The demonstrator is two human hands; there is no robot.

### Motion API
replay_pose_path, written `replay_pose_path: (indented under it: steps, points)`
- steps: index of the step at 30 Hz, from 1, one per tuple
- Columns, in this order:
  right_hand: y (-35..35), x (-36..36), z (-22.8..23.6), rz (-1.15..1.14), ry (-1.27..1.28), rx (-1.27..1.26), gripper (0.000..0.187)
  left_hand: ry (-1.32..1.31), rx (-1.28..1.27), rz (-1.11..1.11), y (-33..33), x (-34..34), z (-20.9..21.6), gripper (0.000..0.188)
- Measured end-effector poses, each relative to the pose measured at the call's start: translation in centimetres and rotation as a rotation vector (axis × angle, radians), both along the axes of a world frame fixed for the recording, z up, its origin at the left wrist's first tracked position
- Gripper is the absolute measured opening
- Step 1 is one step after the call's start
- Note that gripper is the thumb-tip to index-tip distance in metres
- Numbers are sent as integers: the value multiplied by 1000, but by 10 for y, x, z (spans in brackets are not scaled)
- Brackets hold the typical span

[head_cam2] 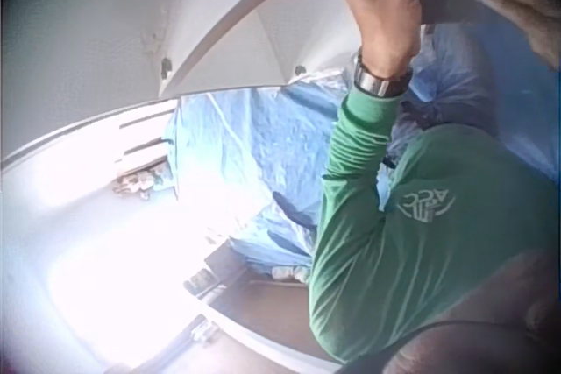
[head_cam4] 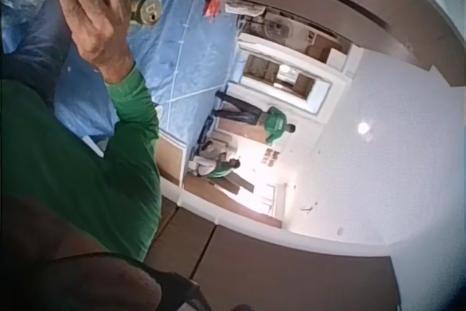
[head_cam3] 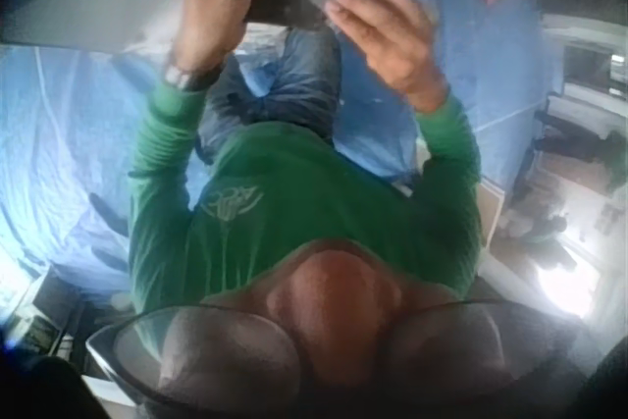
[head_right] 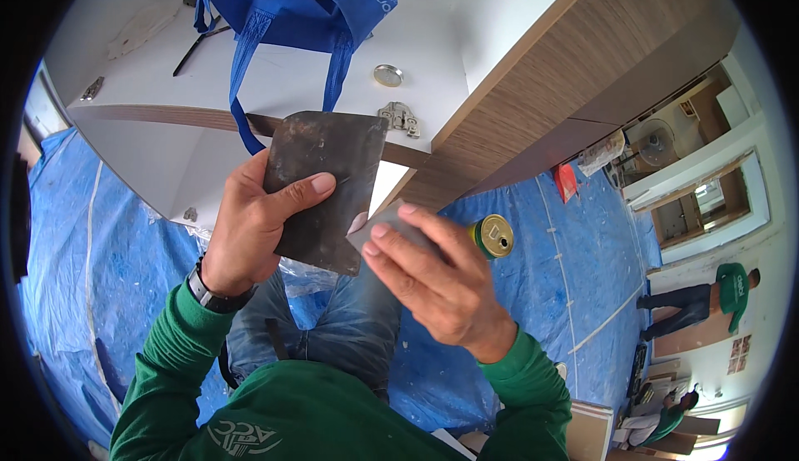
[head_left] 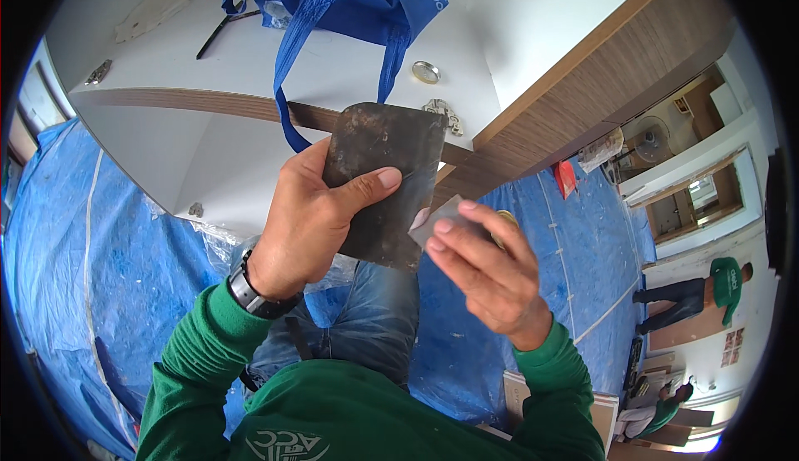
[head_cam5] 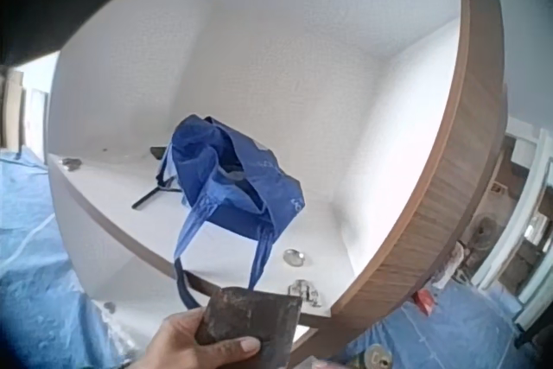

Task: The person applies putty from a tube onto a metal spreader tool by hand, then uses a smaller scraper to move and smooth the putty on the tool before applying it to the edge of a wooden cabinet.

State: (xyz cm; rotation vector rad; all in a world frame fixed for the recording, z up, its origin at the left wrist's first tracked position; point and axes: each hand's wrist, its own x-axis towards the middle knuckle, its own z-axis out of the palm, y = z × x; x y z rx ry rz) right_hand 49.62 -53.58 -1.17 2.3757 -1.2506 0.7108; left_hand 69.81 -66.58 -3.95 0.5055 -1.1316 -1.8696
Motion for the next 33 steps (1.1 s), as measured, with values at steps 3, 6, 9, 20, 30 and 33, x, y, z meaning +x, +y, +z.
replay_pose_path:
  steps: [3, 6, 9, 20, 30, 33]
  points:
    - [0, 0, 14, 91, 24, 167, 26, 42, 54, 124, -11, 2, -2, 34]
    - [-1, -21, 5, 31, 105, 218, 27, -13, -94, 341, -40, 18, 12, 39]
    - [5, -42, 14, -18, 200, 124, 25, -120, -414, 546, -94, 29, 26, 39]
    - [-22, -87, 5, -93, 647, 48, 40, -22, -268, 641, -161, 29, 34, 59]
    - [-38, -106, -3, -125, 782, -32, 39, -54, -407, 638, -159, 30, 22, 61]
    - [-42, -106, -3, -110, 799, -56, 39, -106, -277, 670, -165, 31, 30, 62]
